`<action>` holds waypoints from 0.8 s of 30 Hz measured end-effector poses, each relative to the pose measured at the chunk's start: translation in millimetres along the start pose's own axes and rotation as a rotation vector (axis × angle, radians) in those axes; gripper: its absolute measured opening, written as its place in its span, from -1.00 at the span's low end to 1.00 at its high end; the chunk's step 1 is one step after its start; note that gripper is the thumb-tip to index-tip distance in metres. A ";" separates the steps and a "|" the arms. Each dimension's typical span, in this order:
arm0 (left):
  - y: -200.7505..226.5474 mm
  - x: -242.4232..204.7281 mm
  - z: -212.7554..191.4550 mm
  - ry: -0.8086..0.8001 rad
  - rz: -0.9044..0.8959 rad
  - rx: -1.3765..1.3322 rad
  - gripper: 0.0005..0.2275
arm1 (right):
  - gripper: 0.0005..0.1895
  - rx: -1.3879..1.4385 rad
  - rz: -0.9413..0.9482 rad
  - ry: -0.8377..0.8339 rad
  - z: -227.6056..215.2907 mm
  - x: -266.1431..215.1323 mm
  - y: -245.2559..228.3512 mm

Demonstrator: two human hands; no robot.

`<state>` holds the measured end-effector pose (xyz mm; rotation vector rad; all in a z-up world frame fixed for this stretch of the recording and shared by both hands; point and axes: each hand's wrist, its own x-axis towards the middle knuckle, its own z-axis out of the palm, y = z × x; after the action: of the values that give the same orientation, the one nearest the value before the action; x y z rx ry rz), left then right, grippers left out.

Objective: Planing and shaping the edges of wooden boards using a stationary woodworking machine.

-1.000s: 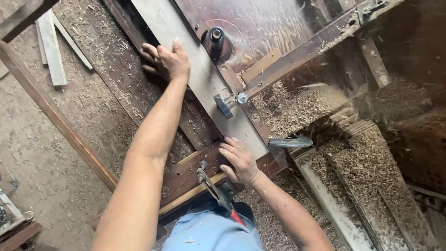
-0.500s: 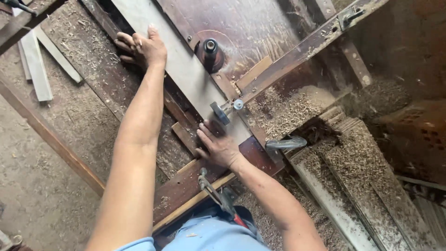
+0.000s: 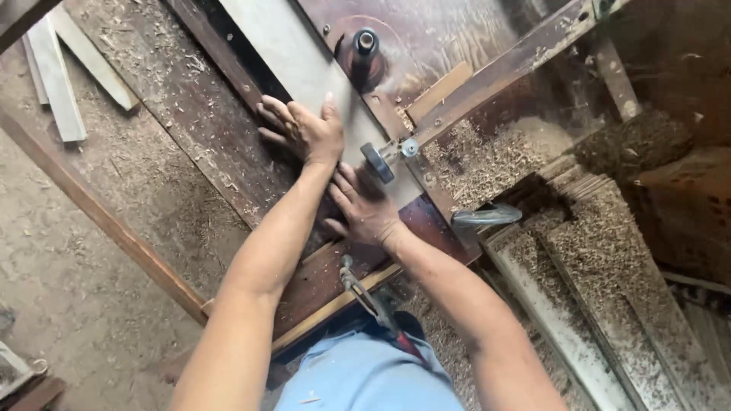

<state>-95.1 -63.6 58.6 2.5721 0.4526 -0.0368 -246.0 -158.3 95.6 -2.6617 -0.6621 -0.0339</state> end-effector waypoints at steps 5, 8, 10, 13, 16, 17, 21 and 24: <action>-3.4 35.5 6.3 0.111 0.089 0.026 -0.22 | -0.18 0.029 -0.045 0.046 6.9 24.8 11.9; -10.8 55.2 12.0 0.114 0.100 0.019 -0.21 | -0.17 0.052 -0.039 0.046 16.5 44.2 15.0; -4.5 60.9 5.0 0.089 0.082 0.006 -0.22 | -0.17 0.062 -0.026 0.061 29.2 46.9 18.9; -11.5 80.8 10.7 0.121 0.088 0.023 -0.19 | -0.18 0.079 -0.022 0.094 37.4 62.0 20.3; -0.5 90.4 -2.4 0.097 0.075 0.030 -0.19 | -0.19 0.060 -0.014 0.097 35.9 74.1 24.3; 5.1 90.7 -12.7 0.032 0.022 0.019 -0.23 | -0.19 0.047 -0.018 0.082 35.6 77.1 24.5; 3.0 108.8 -10.1 0.056 0.049 -0.001 -0.26 | -0.19 0.005 0.003 0.057 28.8 95.4 23.1; 2.2 128.3 -9.6 0.051 0.029 -0.006 -0.35 | -0.20 -0.002 -0.017 -0.001 15.9 111.7 26.3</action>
<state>26.1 -20.6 53.5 2.5784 0.4334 0.0407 -136.0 -123.7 84.2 -2.6582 -0.6854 -0.0378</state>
